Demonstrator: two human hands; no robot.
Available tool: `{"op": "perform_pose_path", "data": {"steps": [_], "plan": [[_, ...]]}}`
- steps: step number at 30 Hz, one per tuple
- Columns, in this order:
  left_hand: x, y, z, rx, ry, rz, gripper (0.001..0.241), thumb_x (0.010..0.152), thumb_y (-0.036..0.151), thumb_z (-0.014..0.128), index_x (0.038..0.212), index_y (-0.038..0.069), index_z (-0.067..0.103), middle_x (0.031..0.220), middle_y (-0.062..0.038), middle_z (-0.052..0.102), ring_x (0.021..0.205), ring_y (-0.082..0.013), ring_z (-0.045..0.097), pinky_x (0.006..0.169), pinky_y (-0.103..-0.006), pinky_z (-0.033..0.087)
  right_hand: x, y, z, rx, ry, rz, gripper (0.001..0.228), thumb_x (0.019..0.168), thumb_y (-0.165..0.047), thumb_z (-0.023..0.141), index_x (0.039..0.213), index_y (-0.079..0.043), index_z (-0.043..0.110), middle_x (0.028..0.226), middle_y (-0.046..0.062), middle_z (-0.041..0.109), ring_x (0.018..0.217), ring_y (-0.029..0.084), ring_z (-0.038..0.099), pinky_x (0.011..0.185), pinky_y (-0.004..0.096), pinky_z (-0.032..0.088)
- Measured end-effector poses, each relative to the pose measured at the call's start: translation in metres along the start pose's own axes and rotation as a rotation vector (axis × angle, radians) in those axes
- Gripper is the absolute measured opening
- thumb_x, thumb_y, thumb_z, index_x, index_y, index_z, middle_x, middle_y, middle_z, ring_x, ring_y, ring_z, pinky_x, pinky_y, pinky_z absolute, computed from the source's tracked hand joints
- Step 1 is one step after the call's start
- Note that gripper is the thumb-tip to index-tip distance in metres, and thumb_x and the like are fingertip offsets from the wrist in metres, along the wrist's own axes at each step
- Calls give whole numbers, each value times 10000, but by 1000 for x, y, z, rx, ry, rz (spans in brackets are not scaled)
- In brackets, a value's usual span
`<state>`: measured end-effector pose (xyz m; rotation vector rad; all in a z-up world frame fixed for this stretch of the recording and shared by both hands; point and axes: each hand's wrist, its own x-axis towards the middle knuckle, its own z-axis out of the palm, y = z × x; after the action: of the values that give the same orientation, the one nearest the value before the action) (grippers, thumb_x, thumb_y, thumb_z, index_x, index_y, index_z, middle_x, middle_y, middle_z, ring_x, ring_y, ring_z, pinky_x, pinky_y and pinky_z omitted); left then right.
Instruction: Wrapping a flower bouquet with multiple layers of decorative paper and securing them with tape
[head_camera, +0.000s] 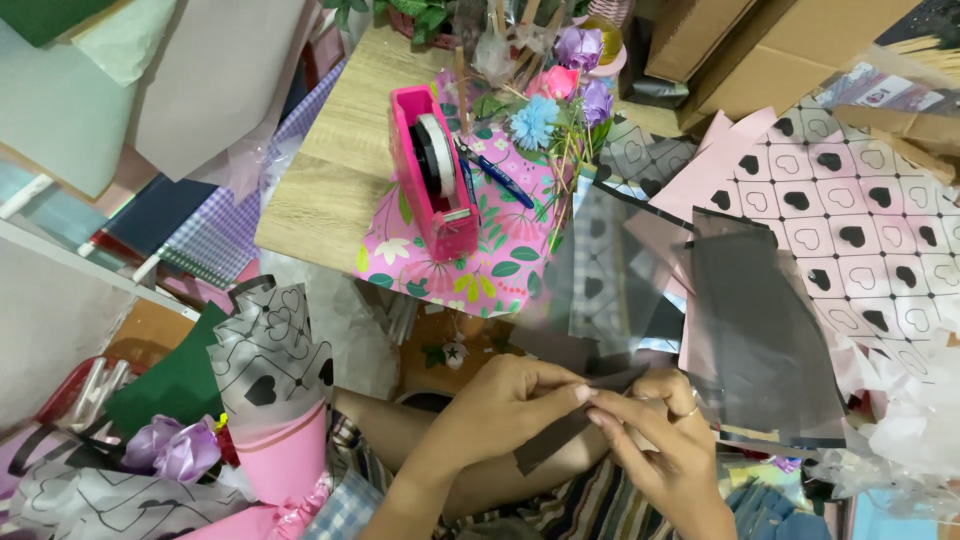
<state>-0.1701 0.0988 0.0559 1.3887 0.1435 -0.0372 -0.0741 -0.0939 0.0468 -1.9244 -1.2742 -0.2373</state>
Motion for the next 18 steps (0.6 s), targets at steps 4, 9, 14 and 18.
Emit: {"op": "perform_pose_path", "data": {"steps": [4,9,14,18], "plan": [[-2,17,0,323,67,-19,418,1021,257,588,638,170,445,621,87,285,616,-35,303,560,-331,230,8,2,-5,-41,-54,-114,185,926,-117,688,1095,-93,759,893,65,482,844,216,526,782,320,476],[6,17,9,482,177,-74,435,971,269,576,601,143,384,607,4,251,593,-84,302,571,-379,261,17,1,-3,-130,-39,-208,142,931,-119,686,1052,-72,746,887,68,489,799,241,542,791,365,440],[16,1,16,697,305,179,384,942,261,528,621,91,654,493,-117,630,528,-406,548,1114,-516,397,17,7,0,-188,8,-250,105,943,-101,669,1018,-75,738,884,90,479,827,281,522,790,396,451],[17,4,18,716,305,197,421,930,239,531,545,70,526,478,-52,615,474,-319,513,1159,-531,353,22,5,-3,-195,-39,-242,85,951,-101,648,970,-52,715,861,84,447,815,264,512,796,395,436]]}}
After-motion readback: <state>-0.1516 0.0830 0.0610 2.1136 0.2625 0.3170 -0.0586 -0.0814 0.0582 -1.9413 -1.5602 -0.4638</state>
